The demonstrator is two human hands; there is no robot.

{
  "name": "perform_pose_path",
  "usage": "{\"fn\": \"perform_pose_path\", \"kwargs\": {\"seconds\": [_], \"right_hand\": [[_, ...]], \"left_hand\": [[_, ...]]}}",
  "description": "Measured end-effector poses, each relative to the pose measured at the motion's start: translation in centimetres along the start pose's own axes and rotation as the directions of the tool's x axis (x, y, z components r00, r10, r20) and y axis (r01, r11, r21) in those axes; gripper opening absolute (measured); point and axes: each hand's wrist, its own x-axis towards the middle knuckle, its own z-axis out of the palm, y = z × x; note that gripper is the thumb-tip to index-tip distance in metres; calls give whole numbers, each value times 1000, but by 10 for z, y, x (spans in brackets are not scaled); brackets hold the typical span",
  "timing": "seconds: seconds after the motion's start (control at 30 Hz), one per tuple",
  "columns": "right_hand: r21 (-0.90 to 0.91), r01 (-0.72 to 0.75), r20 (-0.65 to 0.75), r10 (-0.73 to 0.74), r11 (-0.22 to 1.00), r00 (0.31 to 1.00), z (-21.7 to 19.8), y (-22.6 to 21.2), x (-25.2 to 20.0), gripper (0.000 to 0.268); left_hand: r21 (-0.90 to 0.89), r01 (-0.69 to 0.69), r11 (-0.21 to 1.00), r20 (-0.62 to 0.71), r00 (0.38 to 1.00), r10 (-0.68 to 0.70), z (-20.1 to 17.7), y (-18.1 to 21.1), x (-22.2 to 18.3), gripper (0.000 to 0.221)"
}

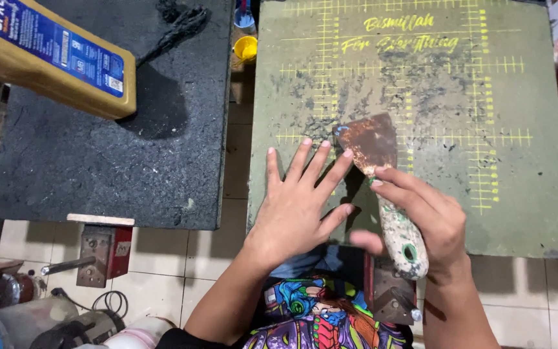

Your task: The person scrapes a flat, green, marked printing surface with a metal spatula to remove dark residue.

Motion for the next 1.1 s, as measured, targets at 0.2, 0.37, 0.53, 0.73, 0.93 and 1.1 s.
{"fn": "perform_pose_path", "kwargs": {"seconds": [0.2, 0.37, 0.53, 0.73, 0.93, 1.1], "right_hand": [[-20, 43, -50, -44, 999, 998, 4, 12, -4, 47], [44, -36, -68, 39, 998, 997, 5, 14, -13, 36], [17, -27, -43, 28, 999, 999, 2, 9, -12, 26], [78, -37, -124, 46, 996, 991, -3, -1, -13, 34], [-4, 33, -55, -34, 999, 998, -8, 3, -13, 29], [-40, -60, -48, 58, 997, 997, -6, -43, 19, 22]], "left_hand": [[53, -8, 999, -24, 1000, 9, 3, 0, 2, 81], [56, -13, 998, -25, 1000, 14, 2, 0, 1, 82], [82, -4, 997, -69, 998, 9, -2, 1, 0, 82], [12, 27, 1000, -39, 999, -26, 3, -1, -8, 78], [-53, -47, 997, 159, 986, 55, -2, -17, -20, 87], [-126, -101, 987, 142, 983, 119, -8, -31, -12, 82]]}}
